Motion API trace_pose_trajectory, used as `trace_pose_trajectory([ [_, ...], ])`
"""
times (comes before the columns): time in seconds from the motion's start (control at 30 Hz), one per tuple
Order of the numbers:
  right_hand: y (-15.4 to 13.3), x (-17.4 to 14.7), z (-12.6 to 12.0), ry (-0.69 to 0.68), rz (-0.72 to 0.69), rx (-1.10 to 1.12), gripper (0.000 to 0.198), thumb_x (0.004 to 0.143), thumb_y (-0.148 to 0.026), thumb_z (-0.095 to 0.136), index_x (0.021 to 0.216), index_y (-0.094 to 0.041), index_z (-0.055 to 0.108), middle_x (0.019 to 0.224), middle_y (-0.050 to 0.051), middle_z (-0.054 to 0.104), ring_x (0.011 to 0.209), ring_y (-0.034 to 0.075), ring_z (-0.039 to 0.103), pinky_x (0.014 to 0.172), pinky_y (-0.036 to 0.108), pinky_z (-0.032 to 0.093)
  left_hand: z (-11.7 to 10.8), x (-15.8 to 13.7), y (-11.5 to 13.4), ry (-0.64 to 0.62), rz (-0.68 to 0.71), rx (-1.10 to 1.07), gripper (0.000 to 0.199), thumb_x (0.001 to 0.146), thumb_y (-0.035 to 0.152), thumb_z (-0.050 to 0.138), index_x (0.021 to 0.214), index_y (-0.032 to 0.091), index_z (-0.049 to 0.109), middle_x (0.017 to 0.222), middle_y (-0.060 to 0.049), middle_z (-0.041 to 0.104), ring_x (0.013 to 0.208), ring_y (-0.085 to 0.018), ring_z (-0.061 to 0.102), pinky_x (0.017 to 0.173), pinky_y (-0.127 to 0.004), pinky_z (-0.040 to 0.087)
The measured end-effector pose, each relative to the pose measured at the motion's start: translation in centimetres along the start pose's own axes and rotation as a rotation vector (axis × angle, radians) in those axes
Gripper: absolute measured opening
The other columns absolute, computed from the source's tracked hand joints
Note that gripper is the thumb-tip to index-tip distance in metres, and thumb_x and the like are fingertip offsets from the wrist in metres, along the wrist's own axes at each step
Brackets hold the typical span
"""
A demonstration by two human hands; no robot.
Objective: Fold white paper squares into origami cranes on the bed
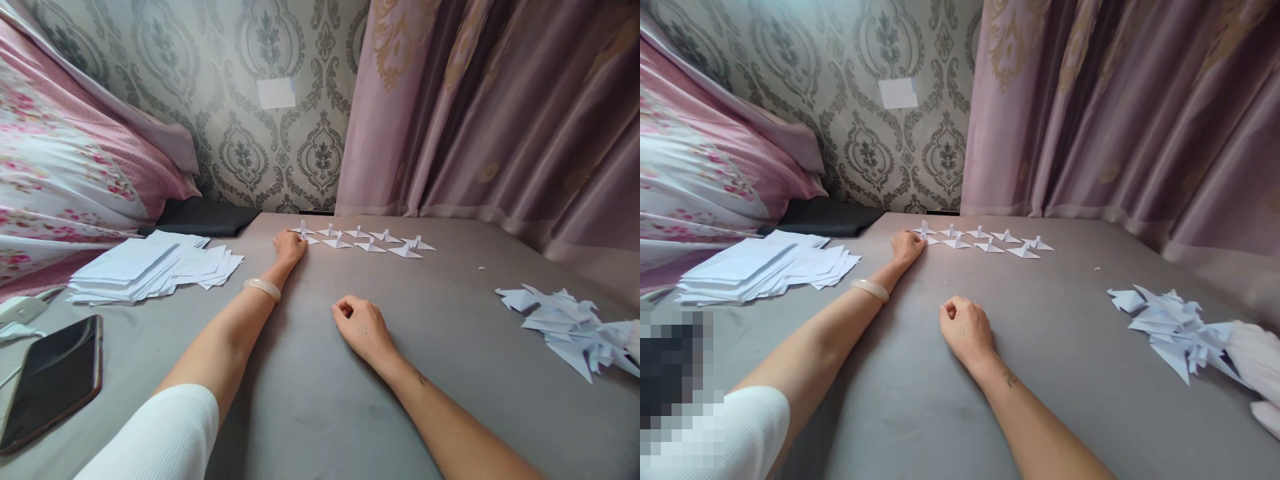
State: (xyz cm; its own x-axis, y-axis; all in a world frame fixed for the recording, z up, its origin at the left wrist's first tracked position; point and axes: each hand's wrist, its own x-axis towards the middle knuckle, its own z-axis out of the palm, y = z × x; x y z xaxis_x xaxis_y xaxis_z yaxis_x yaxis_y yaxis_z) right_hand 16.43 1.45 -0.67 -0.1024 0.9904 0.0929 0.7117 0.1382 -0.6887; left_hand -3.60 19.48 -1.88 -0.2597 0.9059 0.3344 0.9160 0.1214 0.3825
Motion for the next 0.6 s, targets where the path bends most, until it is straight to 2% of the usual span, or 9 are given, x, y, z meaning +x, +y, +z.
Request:
trace_pose_trajectory([
  [0.3, -0.1, -0.1, -0.1, 0.004, -0.012, -0.001, 0.019, 0.08, -0.028, 0.051, 0.073, -0.022, 0.068, 0.072, 0.002, 0.069, 0.067, 0.016, 0.061, 0.063, 0.025, 0.039, -0.2, -0.3, 0.2, 0.032, -0.01, -0.041, 0.022, 0.078, 0.037, 0.061, 0.08, 0.018, 0.071, 0.106, -0.013, 0.063, 0.109, -0.03, 0.053, 0.095, -0.042, 0.037],
  [0.4, -0.1, -0.1, -0.1, 0.004, -0.015, 0.001, 0.019, 0.08, -0.028, 0.051, 0.074, -0.022, 0.068, 0.073, 0.003, 0.069, 0.069, 0.017, 0.061, 0.064, 0.026, 0.04, -0.2, -0.7, 0.1, 0.057, -0.026, -0.064, 0.025, 0.077, 0.04, 0.062, 0.086, 0.018, 0.067, 0.109, -0.013, 0.061, 0.111, -0.029, 0.052, 0.095, -0.041, 0.036],
  [0.5, -0.1, -0.1, -0.2, -0.002, -0.02, 0.001, 0.02, 0.08, -0.028, 0.051, 0.075, -0.021, 0.069, 0.074, 0.003, 0.07, 0.069, 0.017, 0.061, 0.064, 0.026, 0.04, -0.4, -1.3, -0.5, 0.074, -0.069, -0.087, 0.03, 0.076, 0.041, 0.062, 0.095, 0.018, 0.064, 0.112, -0.013, 0.06, 0.113, -0.029, 0.052, 0.095, -0.04, 0.037],
  [0.6, 0.0, -0.2, -0.2, -0.005, -0.03, 0.002, 0.021, 0.08, -0.03, 0.05, 0.076, -0.021, 0.069, 0.074, 0.003, 0.07, 0.069, 0.017, 0.061, 0.063, 0.026, 0.04, -1.6, -2.3, -2.0, 0.076, -0.115, -0.107, 0.028, 0.078, 0.04, 0.059, 0.093, 0.018, 0.064, 0.108, -0.013, 0.062, 0.109, -0.028, 0.054, 0.092, -0.039, 0.04],
])
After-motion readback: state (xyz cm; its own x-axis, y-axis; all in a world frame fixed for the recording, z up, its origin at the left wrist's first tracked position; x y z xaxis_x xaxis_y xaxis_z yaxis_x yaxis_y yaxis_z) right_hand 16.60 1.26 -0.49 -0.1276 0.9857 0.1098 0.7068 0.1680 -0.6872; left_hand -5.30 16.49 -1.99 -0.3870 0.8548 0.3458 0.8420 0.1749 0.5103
